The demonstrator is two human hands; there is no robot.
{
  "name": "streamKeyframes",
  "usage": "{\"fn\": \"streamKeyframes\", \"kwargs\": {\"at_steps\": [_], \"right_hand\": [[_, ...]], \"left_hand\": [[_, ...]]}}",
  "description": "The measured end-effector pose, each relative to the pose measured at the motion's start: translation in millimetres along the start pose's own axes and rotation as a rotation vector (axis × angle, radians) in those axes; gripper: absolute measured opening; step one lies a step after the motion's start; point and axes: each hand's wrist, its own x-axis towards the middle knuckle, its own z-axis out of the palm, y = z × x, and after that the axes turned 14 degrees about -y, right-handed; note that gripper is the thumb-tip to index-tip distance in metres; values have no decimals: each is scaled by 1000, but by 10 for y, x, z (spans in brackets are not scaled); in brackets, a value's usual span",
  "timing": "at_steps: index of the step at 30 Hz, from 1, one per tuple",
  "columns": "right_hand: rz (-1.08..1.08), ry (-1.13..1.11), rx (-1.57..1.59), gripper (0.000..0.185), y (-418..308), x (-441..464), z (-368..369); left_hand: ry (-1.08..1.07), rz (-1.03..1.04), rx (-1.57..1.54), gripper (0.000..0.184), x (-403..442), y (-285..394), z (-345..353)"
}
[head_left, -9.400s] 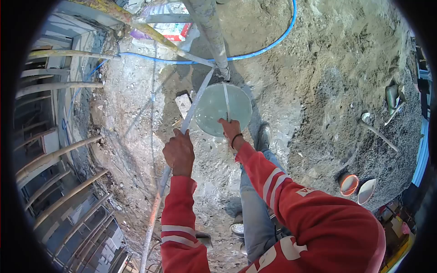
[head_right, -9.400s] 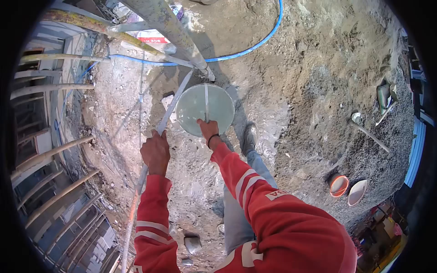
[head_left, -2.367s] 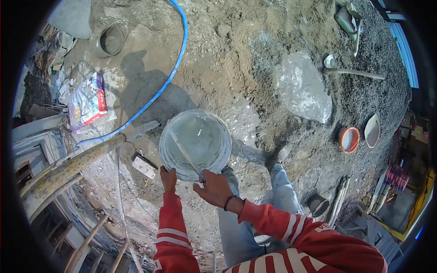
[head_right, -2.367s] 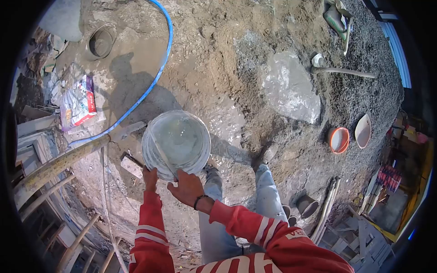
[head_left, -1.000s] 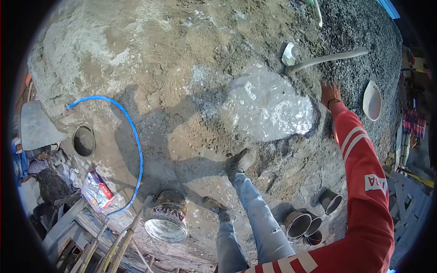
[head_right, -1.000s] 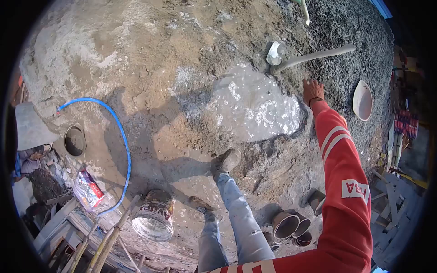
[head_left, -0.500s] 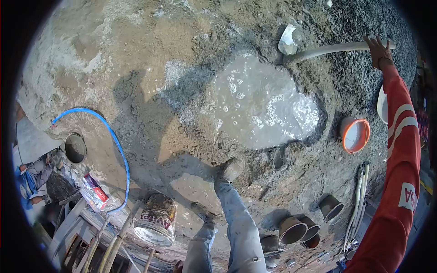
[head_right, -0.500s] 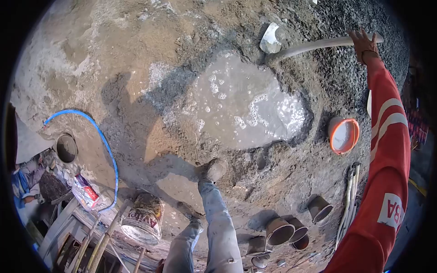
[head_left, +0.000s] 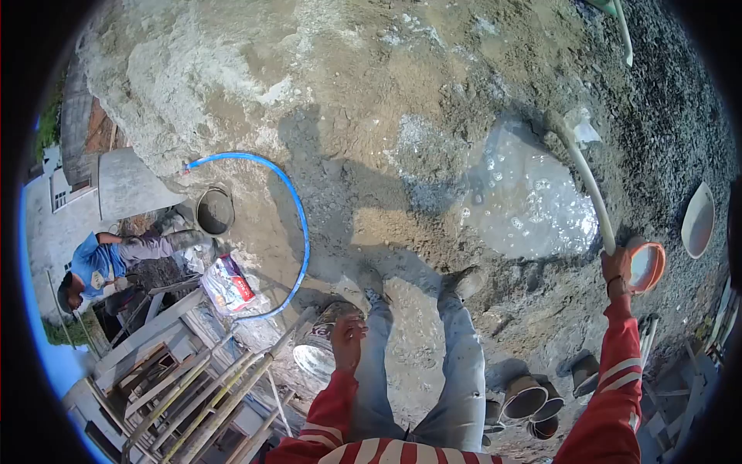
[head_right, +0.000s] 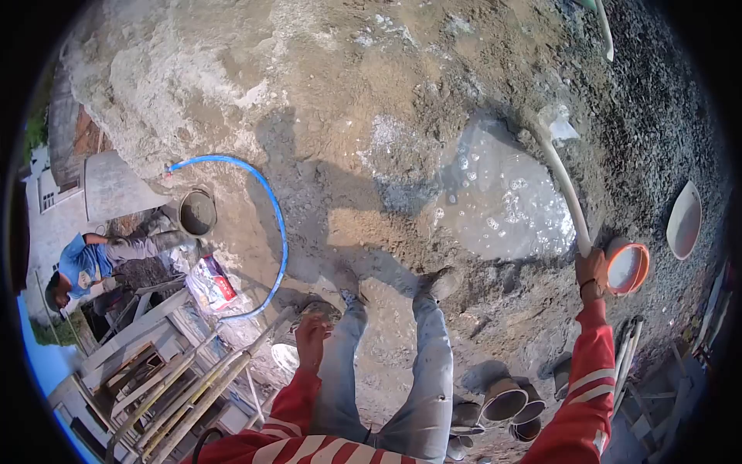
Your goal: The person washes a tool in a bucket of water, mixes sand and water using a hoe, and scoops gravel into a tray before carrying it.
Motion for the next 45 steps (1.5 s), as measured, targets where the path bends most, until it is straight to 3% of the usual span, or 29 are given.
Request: {"fn": "streamKeyframes", "kwargs": {"at_steps": [3,5,6,8,9,10,11,12,13,15,17,18,19,20,21,24,25,28,31,32,33,35,36,38,39,41,42,45], "right_hand": [[58,-15,256,34,-808,-1139,619],[110,-57,362,34,-1514,-1893,627],[82,-38,434,32,-1756,-2154,710],[6,-137,594,30,-2384,-2784,516],[-136,-120,680,32,-2614,-3052,613],[-176,-242,717,34,-2876,-3288,588],[-305,-174,629,37,-3082,-3494,656],[-254,-355,764,39,-3359,-3653,468],[-340,-330,678,39,-3512,-3771,558],[-334,-316,680,35,-3956,-4008,686],[-358,-340,643,32,-4457,-3991,755],[-379,-355,605,31,-4760,-3891,676],[-419,-316,672,30,-5050,-3765,659],[-467,-255,711,30,-5337,-3639,552],[-535,-219,748,31,-5575,-3465,510],[-611,-295,831,32,-6150,-2850,401],[-638,-305,844,32,-6261,-2695,415],[-659,-337,848,31,-6298,-2462,910],[-343,-659,802,35,-5664,-2825,1340],[-260,-740,726,37,-5428,-2955,1283],[-234,-764,734,37,-5222,-3057,1321],[-184,-757,764,37,-4965,-3018,1250],[-219,-780,756,37,-4888,-3006,1102],[-264,-851,781,38,-4771,-2914,753],[-259,-840,800,38,-4693,-2855,807],[-586,-676,647,38,-4518,-2672,982],[-620,-657,604,38,-4341,-2666,850],[-442,-713,718,37,-3636,-2860,155]], "left_hand": [[-491,-55,-248,35,599,814,664],[-727,-57,-269,49,984,1098,1208],[-732,113,-146,61,1152,1206,1462],[-724,-116,-175,67,1398,1727,1717],[-739,-112,-185,67,1545,1842,1732],[-534,-93,21,65,1674,1933,1718],[-331,-62,235,63,1812,2042,1626],[-264,-23,178,48,1897,2173,1380],[-165,82,142,35,2128,1977,1224],[-75,377,-31,27,2723,1657,816],[-169,149,52,24,2941,2351,247],[-188,278,-9,24,3282,2313,111],[-220,126,16,24,3340,2917,-116],[-218,285,-17,22,3672,3030,-222],[-279,179,-83,21,3736,3486,-362],[-384,302,-242,28,4396,3862,-536],[-347,293,-156,30,4566,3849,-533],[-154,256,167,34,4947,3281,-444],[-89,37,301,39,4807,1812,-141],[-83,-137,408,33,4682,1421,-49],[-197,-241,363,20,4633,1018,-11],[-319,-284,61,12,4489,582,47],[-342,-278,73,12,4417,622,66],[-623,-240,-171,10,4328,825,103],[-636,-233,-155,10,4306,921,185],[-691,-395,-116,7,4279,1188,402],[-697,-389,-101,7,4114,1346,522],[-565,-383,-273,4,3546,1453,971]]}}
